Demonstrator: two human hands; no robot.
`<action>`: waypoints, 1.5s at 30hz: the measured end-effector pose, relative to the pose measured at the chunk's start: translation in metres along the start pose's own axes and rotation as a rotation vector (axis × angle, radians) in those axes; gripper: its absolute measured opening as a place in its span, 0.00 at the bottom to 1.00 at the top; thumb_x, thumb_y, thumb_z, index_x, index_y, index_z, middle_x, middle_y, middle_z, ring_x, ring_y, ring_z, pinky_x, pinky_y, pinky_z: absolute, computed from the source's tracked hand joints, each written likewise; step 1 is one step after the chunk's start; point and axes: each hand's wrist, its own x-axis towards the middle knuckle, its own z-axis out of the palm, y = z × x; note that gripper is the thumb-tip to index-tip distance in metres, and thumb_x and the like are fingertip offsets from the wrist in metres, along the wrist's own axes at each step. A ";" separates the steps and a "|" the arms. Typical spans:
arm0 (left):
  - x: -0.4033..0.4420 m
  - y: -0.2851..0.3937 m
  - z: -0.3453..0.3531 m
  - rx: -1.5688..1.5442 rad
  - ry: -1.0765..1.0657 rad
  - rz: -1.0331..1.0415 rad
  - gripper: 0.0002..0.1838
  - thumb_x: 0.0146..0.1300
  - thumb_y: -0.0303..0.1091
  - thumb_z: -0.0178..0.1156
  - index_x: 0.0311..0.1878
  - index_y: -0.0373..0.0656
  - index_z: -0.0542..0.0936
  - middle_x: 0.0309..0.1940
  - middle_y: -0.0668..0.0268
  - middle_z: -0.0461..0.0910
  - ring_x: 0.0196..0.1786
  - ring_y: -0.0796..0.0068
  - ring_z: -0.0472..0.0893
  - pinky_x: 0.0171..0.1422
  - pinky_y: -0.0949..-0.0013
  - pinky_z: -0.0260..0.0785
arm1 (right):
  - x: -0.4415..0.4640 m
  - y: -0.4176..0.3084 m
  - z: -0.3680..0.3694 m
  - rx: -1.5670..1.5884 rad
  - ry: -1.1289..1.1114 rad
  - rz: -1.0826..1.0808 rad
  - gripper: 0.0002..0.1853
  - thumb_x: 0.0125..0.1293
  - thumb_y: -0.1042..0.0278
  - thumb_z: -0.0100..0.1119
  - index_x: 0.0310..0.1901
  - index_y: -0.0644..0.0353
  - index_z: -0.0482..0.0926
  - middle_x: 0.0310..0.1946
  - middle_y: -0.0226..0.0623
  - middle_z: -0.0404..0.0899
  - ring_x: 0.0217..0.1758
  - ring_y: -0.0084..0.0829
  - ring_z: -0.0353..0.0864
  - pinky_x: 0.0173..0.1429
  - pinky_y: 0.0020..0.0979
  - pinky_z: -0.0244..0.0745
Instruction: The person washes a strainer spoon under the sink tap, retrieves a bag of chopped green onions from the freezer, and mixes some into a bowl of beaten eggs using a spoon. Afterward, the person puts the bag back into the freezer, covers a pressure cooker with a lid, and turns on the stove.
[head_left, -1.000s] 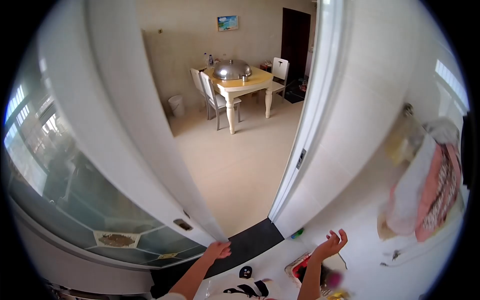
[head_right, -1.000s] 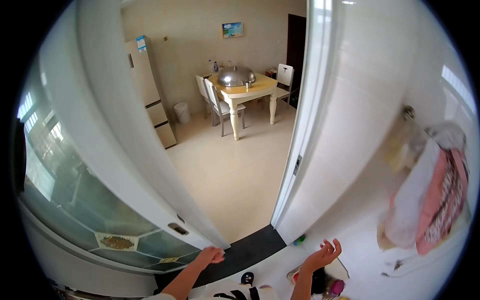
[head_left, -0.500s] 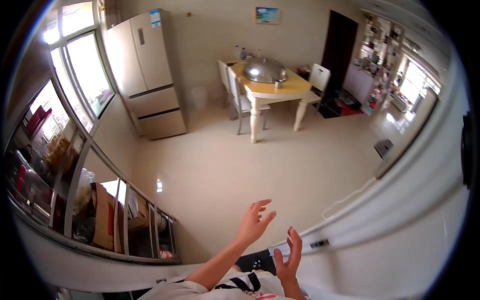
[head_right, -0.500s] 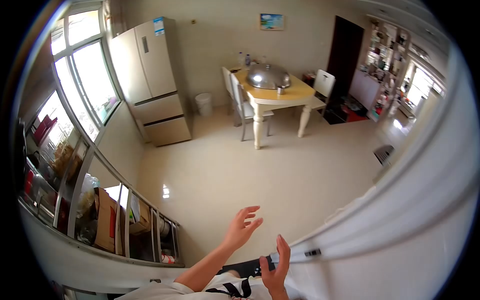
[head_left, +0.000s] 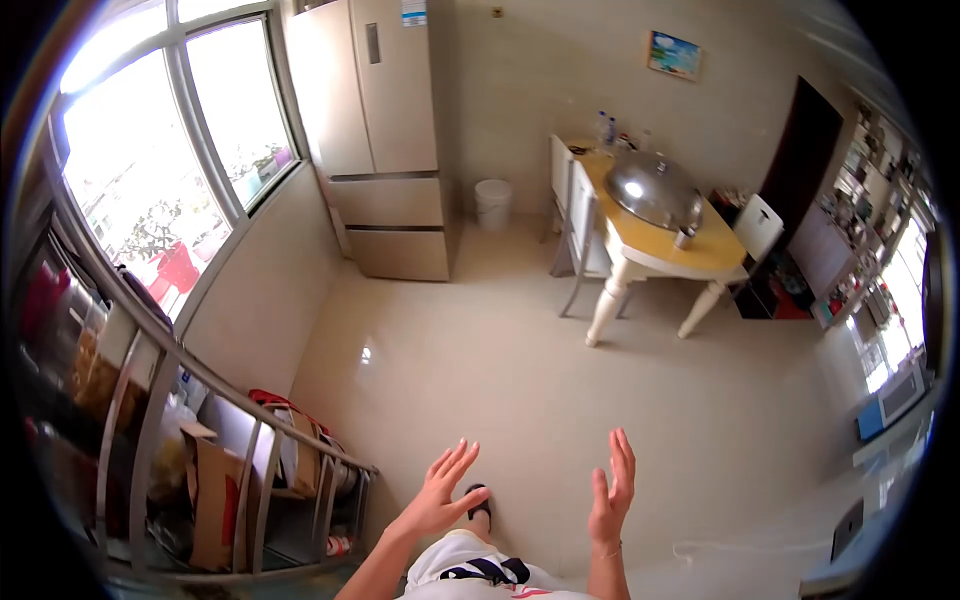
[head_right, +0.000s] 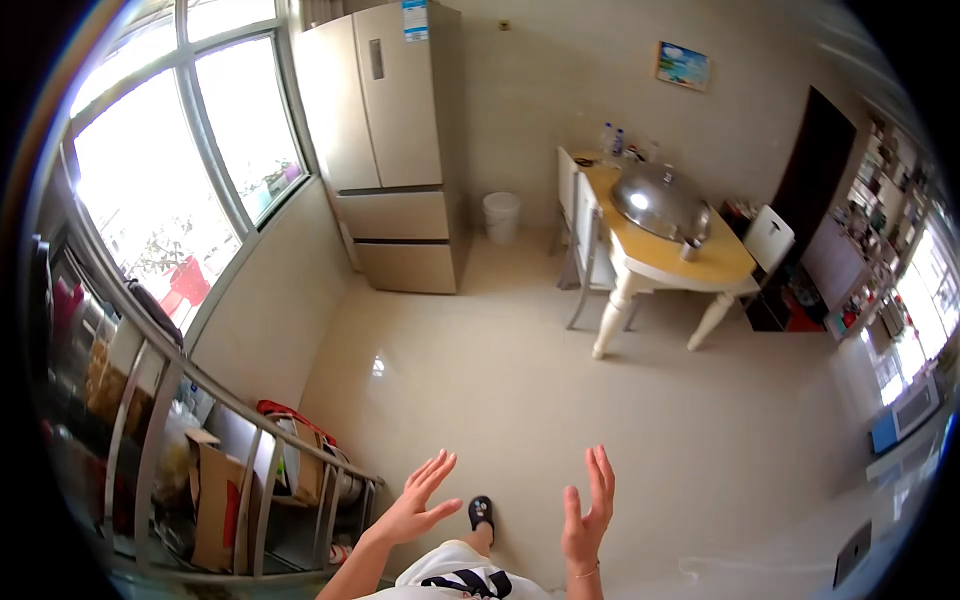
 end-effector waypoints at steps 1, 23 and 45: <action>0.020 -0.004 -0.023 0.027 0.049 -0.016 0.39 0.66 0.54 0.58 0.76 0.55 0.56 0.77 0.60 0.48 0.78 0.54 0.46 0.78 0.52 0.44 | 0.028 0.006 0.022 0.011 0.001 0.005 0.27 0.67 0.63 0.53 0.65 0.67 0.69 0.68 0.46 0.64 0.73 0.43 0.60 0.74 0.43 0.55; 0.390 -0.128 -0.332 0.314 0.485 -0.444 0.37 0.63 0.52 0.62 0.73 0.55 0.63 0.77 0.59 0.48 0.78 0.51 0.48 0.78 0.51 0.45 | 0.529 0.085 0.397 -0.104 -0.514 -0.293 0.25 0.64 0.61 0.59 0.62 0.61 0.74 0.65 0.43 0.69 0.69 0.43 0.65 0.72 0.40 0.59; 0.764 -0.390 -0.670 0.554 0.203 -0.287 0.50 0.58 0.52 0.66 0.78 0.59 0.46 0.78 0.58 0.41 0.71 0.44 0.61 0.68 0.43 0.62 | 0.790 0.234 0.928 -0.674 -0.840 -0.399 0.34 0.58 0.63 0.64 0.67 0.56 0.66 0.69 0.48 0.60 0.73 0.48 0.56 0.73 0.45 0.57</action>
